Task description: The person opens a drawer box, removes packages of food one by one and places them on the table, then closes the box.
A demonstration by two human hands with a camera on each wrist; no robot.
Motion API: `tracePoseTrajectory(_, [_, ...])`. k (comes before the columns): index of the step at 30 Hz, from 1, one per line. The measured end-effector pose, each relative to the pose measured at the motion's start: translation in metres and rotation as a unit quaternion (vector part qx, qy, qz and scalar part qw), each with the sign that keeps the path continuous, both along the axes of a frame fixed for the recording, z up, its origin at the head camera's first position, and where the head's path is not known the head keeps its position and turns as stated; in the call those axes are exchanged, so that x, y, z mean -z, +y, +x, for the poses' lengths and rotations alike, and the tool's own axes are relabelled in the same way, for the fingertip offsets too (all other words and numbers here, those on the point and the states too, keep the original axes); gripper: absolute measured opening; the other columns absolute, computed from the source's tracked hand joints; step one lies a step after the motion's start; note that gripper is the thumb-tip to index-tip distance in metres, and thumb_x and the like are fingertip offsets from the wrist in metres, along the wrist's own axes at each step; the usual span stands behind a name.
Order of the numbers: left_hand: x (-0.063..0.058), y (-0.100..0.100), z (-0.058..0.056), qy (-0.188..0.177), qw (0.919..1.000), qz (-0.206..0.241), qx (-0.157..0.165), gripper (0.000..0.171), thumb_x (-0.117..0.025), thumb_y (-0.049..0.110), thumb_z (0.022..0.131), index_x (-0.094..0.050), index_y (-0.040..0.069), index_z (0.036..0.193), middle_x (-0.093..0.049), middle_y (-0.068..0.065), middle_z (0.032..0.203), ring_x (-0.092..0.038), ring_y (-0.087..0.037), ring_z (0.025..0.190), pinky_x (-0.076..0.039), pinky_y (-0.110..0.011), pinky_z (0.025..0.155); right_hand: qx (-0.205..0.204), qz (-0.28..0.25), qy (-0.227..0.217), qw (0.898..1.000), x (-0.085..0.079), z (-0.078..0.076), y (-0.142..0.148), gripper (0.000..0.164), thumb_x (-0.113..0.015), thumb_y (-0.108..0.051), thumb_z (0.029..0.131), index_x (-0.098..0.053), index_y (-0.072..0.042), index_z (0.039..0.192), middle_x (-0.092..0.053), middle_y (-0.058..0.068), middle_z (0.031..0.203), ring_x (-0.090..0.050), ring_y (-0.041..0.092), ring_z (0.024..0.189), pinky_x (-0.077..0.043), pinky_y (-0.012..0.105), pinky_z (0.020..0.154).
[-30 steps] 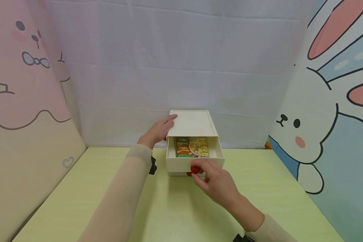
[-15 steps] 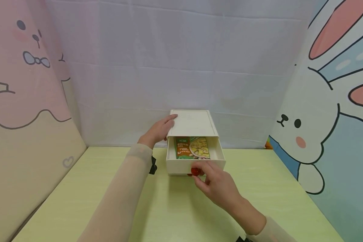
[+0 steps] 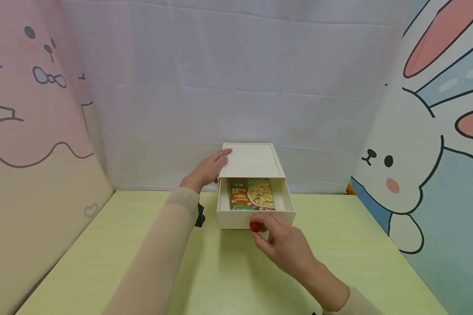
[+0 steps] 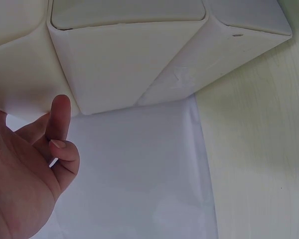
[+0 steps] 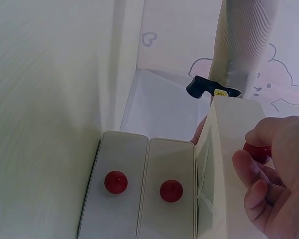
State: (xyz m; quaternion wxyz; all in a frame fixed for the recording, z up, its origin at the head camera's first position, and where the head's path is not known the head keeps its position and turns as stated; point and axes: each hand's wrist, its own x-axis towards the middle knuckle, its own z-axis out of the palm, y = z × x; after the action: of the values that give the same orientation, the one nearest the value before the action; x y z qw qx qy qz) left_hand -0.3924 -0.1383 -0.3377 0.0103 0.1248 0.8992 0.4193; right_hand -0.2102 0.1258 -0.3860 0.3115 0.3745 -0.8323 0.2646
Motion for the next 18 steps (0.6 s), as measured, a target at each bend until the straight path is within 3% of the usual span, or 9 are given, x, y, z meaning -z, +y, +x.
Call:
tracePoseTrajectory(10, [-0.0002,0.0003,0.0008,-0.004,1.0000,0.008,-0.003,0.053,-0.024,0.055,0.107,-0.027,0.048,0.159,-0.029,0.004,0.166,-0.059,-0.043,0.078,-0.050,-0.043,0.074,0.001,0.002,0.010,1.000,-0.0015,0.0055,0.0002,0.033,-0.079,-0.012,0.085,-0.067,-0.020,0.114,-0.065,-0.011,0.097,-0.054,-0.003,0.066,-0.046,0.008,0.059])
tracePoseTrajectory(18, [0.0003,0.0007,0.0025,0.000,1.0000,0.007,-0.004,0.053,-0.023,0.055,0.107,-0.027,0.046,0.159,-0.026,0.005,0.167,-0.059,-0.040,0.076,-0.051,-0.053,0.082,0.000,0.003,0.009,1.000,-0.0020,0.0081,0.0005,0.034,-0.079,-0.011,0.084,-0.067,-0.020,0.114,-0.065,-0.010,0.098,-0.054,-0.004,0.068,-0.046,0.008,0.060])
